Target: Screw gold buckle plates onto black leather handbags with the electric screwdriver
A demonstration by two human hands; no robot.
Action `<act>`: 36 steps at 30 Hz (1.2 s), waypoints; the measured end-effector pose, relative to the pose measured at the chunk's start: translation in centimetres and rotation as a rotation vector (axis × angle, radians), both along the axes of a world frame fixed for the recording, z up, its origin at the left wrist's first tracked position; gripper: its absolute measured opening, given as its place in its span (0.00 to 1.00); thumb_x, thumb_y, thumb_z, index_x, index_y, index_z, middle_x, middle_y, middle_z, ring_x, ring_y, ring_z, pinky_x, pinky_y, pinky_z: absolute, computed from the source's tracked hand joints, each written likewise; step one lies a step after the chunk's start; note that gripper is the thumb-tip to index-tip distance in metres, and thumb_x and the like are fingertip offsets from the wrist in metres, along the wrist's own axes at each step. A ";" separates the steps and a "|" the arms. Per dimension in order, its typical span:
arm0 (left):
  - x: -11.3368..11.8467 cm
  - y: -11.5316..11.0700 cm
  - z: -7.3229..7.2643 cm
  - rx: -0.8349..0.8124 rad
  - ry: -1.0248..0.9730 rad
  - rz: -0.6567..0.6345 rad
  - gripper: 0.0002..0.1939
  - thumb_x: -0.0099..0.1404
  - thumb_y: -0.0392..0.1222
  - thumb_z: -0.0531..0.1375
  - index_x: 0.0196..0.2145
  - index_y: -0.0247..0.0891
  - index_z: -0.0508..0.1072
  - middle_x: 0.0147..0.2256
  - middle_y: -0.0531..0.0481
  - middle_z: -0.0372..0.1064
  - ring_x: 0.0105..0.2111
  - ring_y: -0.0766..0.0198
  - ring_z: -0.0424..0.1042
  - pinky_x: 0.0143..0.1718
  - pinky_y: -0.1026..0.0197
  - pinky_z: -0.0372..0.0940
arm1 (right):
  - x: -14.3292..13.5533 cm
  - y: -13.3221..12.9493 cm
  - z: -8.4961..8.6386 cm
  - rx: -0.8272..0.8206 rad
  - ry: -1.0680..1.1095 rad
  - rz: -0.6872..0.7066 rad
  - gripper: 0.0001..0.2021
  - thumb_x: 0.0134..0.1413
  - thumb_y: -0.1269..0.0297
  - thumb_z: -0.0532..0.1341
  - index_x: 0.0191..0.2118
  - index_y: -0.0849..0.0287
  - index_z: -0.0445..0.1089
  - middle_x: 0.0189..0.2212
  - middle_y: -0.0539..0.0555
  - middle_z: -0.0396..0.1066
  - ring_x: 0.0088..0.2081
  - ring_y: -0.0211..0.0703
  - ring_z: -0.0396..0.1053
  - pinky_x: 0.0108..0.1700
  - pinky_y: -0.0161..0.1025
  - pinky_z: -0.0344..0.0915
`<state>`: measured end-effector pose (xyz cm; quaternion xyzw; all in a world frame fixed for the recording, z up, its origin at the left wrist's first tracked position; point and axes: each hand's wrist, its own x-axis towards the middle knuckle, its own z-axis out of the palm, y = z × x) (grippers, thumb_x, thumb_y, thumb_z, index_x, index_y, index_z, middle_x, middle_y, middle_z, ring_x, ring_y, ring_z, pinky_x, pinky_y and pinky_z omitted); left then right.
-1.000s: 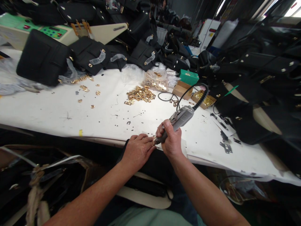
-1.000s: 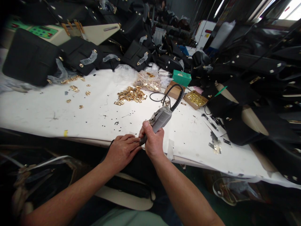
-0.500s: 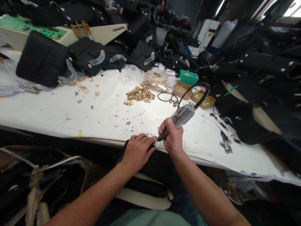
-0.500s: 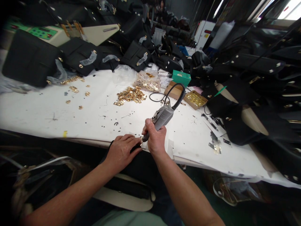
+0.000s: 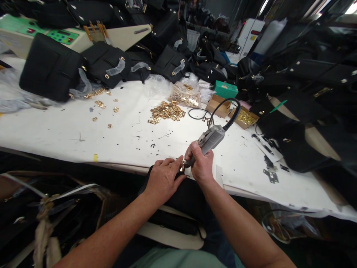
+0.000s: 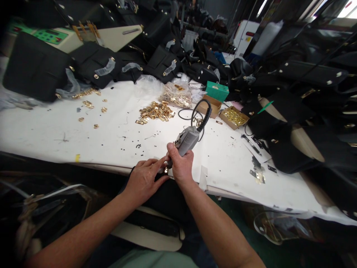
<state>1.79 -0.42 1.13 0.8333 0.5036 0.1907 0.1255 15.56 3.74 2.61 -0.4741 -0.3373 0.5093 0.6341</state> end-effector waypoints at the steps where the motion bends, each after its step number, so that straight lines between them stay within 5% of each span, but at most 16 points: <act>1: 0.0 0.0 0.0 -0.001 -0.002 -0.001 0.33 0.66 0.45 0.64 0.65 0.41 0.60 0.49 0.43 0.75 0.49 0.50 0.71 0.48 0.47 0.62 | 0.0 0.0 0.0 0.002 -0.005 -0.001 0.20 0.50 0.47 0.69 0.25 0.59 0.68 0.17 0.48 0.65 0.19 0.35 0.61 0.20 0.33 0.60; 10: 0.1 0.1 0.0 -0.006 -0.005 0.015 0.30 0.65 0.45 0.65 0.62 0.41 0.63 0.47 0.46 0.76 0.48 0.51 0.72 0.47 0.47 0.62 | 0.1 -0.4 -0.5 0.040 -0.077 0.077 0.21 0.51 0.47 0.68 0.22 0.59 0.66 0.16 0.49 0.64 0.18 0.37 0.63 0.21 0.35 0.62; 18: 0.1 0.0 -0.7 -0.015 -0.062 0.021 0.32 0.64 0.44 0.67 0.62 0.41 0.62 0.50 0.44 0.75 0.50 0.51 0.71 0.49 0.46 0.62 | 0.3 -0.2 -0.9 0.057 -0.029 0.010 0.20 0.52 0.48 0.67 0.22 0.57 0.63 0.15 0.47 0.62 0.18 0.36 0.60 0.21 0.35 0.60; 25: 0.3 -0.1 -0.7 -0.013 -0.084 0.078 0.14 0.63 0.45 0.67 0.46 0.40 0.75 0.46 0.43 0.72 0.51 0.49 0.67 0.51 0.46 0.63 | 0.6 -0.4 -0.8 0.072 -0.028 0.027 0.19 0.53 0.49 0.66 0.23 0.56 0.63 0.15 0.46 0.60 0.18 0.36 0.58 0.20 0.35 0.59; 36: 0.2 0.4 -0.9 0.026 -0.032 0.026 0.14 0.64 0.43 0.66 0.47 0.42 0.76 0.48 0.42 0.72 0.48 0.47 0.66 0.45 0.46 0.66 | -0.1 0.2 1.0 0.088 -0.377 0.299 0.15 0.46 0.58 0.68 0.21 0.59 0.65 0.19 0.46 0.63 0.21 0.34 0.57 0.24 0.33 0.59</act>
